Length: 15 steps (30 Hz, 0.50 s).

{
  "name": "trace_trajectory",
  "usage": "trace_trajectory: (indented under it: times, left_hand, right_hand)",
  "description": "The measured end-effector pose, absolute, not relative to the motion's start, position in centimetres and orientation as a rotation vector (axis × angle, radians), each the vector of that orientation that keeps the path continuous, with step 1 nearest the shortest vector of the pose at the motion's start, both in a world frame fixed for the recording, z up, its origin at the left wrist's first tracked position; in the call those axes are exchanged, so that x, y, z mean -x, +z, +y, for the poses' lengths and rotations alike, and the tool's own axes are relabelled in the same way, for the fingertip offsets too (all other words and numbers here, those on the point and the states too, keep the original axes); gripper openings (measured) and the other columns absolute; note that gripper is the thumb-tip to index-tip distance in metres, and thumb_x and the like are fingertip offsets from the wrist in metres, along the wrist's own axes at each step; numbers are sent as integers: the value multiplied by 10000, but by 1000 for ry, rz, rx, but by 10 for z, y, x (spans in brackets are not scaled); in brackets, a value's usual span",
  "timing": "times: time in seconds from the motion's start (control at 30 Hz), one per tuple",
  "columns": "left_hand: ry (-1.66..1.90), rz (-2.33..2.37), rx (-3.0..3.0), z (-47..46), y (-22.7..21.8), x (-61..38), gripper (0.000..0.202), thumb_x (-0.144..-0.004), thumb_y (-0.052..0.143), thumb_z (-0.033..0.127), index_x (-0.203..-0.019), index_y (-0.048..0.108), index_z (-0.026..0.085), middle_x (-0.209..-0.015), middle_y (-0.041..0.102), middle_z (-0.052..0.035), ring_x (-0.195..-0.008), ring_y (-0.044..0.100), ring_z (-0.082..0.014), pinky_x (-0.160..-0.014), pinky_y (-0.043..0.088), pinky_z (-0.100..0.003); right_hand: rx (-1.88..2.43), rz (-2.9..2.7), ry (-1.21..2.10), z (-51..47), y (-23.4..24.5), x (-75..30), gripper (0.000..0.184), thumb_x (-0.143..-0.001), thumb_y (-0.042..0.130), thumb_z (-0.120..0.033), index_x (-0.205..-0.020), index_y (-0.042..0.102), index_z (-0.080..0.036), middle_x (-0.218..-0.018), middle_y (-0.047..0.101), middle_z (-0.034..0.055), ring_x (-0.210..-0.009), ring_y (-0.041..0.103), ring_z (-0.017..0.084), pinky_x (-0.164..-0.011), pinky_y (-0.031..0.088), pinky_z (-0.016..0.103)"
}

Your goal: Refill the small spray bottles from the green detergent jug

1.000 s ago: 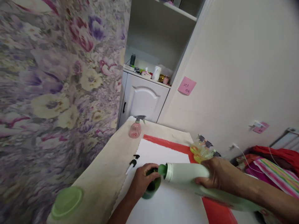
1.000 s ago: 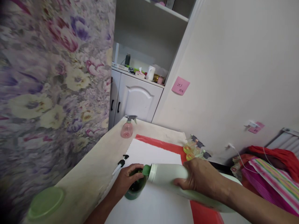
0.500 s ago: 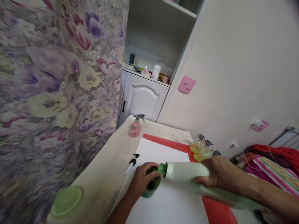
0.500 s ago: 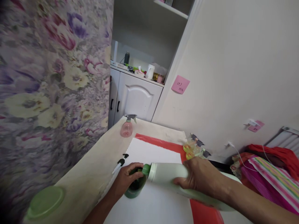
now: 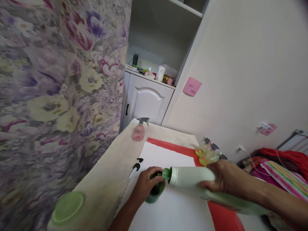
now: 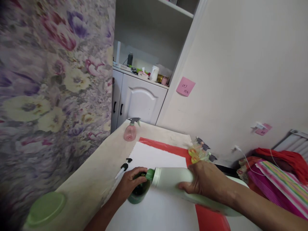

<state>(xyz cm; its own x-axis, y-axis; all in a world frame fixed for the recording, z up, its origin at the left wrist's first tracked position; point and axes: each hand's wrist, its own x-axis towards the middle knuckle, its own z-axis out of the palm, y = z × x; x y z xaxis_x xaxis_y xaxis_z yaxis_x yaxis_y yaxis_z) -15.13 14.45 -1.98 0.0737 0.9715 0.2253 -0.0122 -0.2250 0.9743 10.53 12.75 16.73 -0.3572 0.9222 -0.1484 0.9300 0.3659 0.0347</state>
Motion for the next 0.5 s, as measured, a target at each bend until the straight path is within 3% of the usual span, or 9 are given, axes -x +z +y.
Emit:
trace_trajectory:
  times: [0.5]
  left_hand:
    - [1327, 1036, -1398, 144, -22, 151, 164, -715, 674, 237, -869, 730, 228, -914, 745, -21, -899, 654, -207, -825, 469, -281]
  right_hand:
    - [-1705, 2461, -72, 130, 165, -107, 523, -747, 527, -712, -658, 571, -199, -599, 615, 3, -526, 475, 111, -512, 305, 256]
